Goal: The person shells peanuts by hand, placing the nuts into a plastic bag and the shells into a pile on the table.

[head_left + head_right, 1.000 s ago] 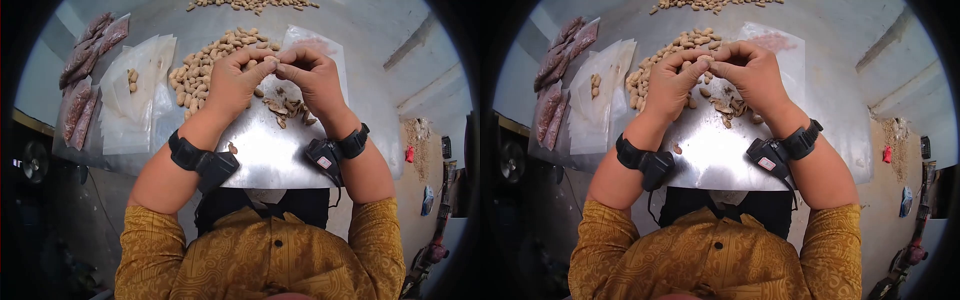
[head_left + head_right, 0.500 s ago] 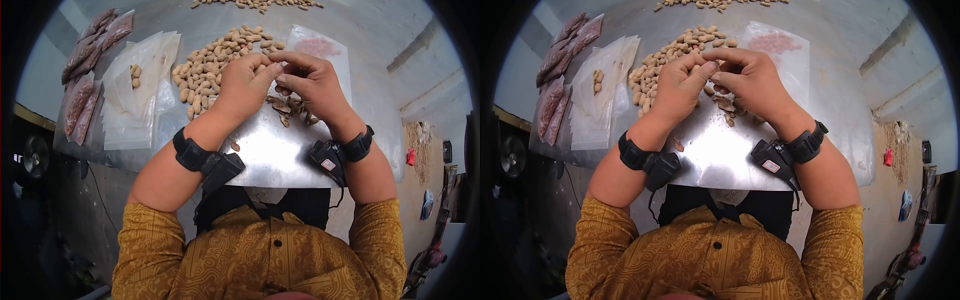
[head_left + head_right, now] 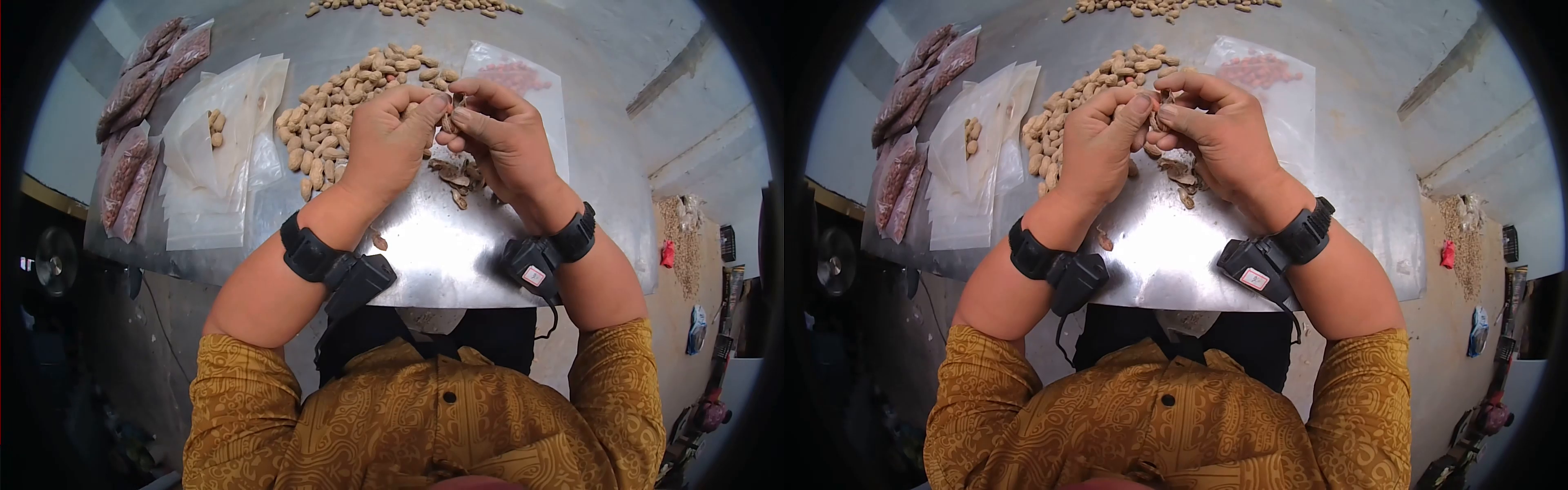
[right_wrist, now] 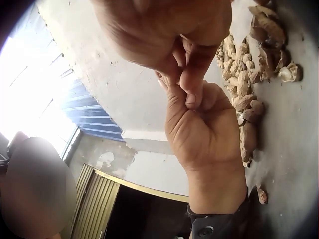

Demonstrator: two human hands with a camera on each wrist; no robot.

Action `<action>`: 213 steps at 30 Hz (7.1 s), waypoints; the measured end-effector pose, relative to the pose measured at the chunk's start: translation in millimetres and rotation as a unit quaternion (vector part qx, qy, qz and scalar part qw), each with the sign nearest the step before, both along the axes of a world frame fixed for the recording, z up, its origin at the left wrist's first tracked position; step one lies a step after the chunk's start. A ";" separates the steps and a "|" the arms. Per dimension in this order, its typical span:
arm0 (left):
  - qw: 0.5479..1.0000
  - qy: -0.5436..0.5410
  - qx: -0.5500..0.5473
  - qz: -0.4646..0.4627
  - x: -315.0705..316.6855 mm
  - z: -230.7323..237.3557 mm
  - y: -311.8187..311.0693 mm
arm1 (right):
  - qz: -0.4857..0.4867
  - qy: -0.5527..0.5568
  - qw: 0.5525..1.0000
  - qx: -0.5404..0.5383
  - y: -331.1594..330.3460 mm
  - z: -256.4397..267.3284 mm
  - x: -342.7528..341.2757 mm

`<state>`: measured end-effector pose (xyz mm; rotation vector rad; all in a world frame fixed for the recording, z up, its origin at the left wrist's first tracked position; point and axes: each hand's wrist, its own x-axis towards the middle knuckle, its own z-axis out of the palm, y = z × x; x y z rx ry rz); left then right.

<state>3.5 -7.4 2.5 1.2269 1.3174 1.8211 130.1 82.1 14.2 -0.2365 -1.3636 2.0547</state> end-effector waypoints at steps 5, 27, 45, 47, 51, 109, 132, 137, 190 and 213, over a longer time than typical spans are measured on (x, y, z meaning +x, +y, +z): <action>0.983 0.146 0.075 0.086 -5.4 -0.6 4.9 | -0.018 0.001 0.991 -0.130 -6.2 0.5 -5.3; 0.970 0.239 -0.042 -0.024 -7.7 6.6 -1.9 | -0.121 -0.100 0.986 0.047 9.7 2.7 4.4; 0.999 0.028 0.011 -0.044 -6.6 3.8 2.9 | -0.031 -0.049 0.994 0.089 3.1 2.9 0.2; 0.999 0.021 0.014 -0.030 -6.5 3.9 2.8 | -0.031 -0.041 0.996 0.076 2.4 2.1 -0.6; 0.999 0.029 -0.004 -0.021 -7.7 4.5 2.4 | -0.031 -0.032 0.997 0.058 5.2 -0.9 -0.2; 0.953 0.295 0.068 0.029 -2.2 5.7 3.0 | 0.046 0.046 0.966 -0.251 -4.3 -10.5 -5.7; 0.991 0.062 -0.049 -0.104 -17.8 9.1 -5.9 | 0.072 -0.248 0.955 0.149 24.2 23.6 18.2; 0.978 0.167 -0.076 -0.094 -13.6 10.0 -5.1 | 0.096 -0.334 0.860 0.375 38.5 50.8 42.0; 0.726 0.600 -0.241 0.236 -54.4 -9.8 8.2 | -0.016 -0.264 0.704 0.659 17.0 23.2 23.8; 0.962 0.231 0.023 0.141 -41.9 3.5 12.1 | -0.068 -0.227 0.849 0.472 10.4 20.2 18.6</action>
